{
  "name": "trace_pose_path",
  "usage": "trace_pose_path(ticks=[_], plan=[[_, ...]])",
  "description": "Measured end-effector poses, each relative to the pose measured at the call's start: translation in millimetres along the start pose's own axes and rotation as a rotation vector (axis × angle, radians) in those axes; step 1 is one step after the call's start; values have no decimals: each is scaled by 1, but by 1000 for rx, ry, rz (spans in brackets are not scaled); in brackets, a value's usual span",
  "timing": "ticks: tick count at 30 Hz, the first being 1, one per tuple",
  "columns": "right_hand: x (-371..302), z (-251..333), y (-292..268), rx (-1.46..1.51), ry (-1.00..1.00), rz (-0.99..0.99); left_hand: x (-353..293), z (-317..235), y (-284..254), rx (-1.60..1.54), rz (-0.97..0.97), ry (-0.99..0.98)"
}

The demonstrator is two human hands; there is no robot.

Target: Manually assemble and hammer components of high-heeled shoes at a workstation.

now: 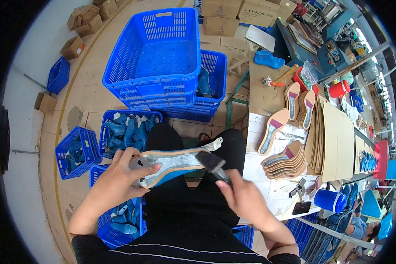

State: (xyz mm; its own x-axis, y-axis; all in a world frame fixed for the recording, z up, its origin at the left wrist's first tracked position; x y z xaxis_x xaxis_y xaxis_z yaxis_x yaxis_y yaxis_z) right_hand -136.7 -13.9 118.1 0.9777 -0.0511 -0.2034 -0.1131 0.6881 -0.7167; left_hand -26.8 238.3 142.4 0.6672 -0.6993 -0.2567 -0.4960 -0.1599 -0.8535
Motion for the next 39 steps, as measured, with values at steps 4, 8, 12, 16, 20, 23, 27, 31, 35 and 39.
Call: trace_pose_path(ticks=[4, 8, 12, 16, 20, 23, 27, 31, 35, 39], plan=[[-53, 8, -94, 65, -175, -625, -3, 3, 4, -1, -25, 10], [-52, 60, -125, 645, -433, -898, -4, 7, 5, -56, -45, 20], [-6, 10, -5, -182, -122, -53, 2, 3, 2, -69, -37, 4], [-8, -10, 7, -144, -26, 12, -2, 13, 3, -114, -62, 6], [-19, 11, -29, -78, -179, -374, -11, 4, 5, -73, -68, 0], [-7, 3, -31, -6, -193, -469, -16, -4, 11, -19, -137, 22], [9, -9, -14, 143, -53, -437, -21, -3, 28, 111, -253, -1], [29, -49, 28, 230, 0, -317, -19, 0, 32, 295, -483, 22], [53, -59, 53, 457, -34, -308, -22, 7, 28, 159, -534, 44], [73, -88, 85, 778, -110, -120, -23, 14, 21, -35, -572, 154]])
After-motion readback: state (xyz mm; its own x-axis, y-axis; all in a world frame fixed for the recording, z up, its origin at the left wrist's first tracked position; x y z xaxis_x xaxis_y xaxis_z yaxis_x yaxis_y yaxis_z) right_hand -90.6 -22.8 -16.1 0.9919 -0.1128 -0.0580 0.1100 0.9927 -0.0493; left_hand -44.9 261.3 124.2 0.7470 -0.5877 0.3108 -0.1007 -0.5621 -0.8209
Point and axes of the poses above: each hand's wrist, its own x-axis towards the middle knuckle, its own y-axis out of the palm, z = x × y, the point moved 9 cm from there along x, towards the middle knuckle, and after that the axes turned 1 degree about x, right-handed, at the moved point
